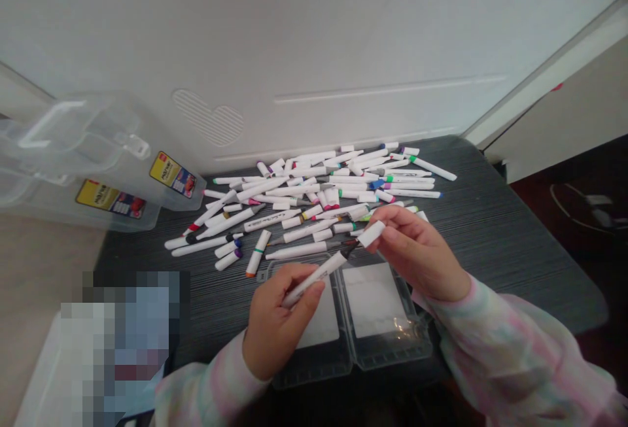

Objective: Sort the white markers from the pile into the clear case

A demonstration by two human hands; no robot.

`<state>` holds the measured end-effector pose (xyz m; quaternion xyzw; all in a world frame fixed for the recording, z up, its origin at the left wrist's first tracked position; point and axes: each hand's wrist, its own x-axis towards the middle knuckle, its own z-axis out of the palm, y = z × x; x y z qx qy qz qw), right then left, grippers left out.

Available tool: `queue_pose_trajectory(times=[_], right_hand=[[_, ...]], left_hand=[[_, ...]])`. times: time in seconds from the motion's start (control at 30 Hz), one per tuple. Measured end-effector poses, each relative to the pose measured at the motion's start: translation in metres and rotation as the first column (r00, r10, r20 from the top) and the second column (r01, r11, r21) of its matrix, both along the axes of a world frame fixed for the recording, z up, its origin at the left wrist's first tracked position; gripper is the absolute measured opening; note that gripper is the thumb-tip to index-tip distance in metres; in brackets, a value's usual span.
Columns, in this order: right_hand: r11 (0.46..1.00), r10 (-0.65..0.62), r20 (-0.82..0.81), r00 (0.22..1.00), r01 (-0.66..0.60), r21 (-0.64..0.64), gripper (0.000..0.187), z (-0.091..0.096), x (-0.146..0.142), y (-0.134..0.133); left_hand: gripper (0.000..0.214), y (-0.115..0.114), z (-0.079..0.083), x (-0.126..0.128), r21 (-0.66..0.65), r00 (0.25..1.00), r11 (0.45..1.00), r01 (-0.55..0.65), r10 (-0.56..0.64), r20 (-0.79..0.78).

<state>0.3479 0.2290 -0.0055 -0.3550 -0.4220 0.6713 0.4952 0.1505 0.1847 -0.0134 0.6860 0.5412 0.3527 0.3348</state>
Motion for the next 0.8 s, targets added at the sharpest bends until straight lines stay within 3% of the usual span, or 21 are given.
queue_pose_trajectory(times=[0.37,0.8], right_hand=[[0.990,0.056,0.240,0.969,-0.086,0.116,0.013,0.001,-0.004,-0.006],[0.972,0.012,0.386,0.922,-0.101,0.212,0.009,0.001,-0.005,-0.011]], left_hand=[[0.013,-0.001,0.001,-0.001,0.023,0.996,0.998,0.051,-0.049,-0.069],[0.015,-0.008,0.000,0.002,0.241,0.971,0.967,0.082,-0.023,-0.238]])
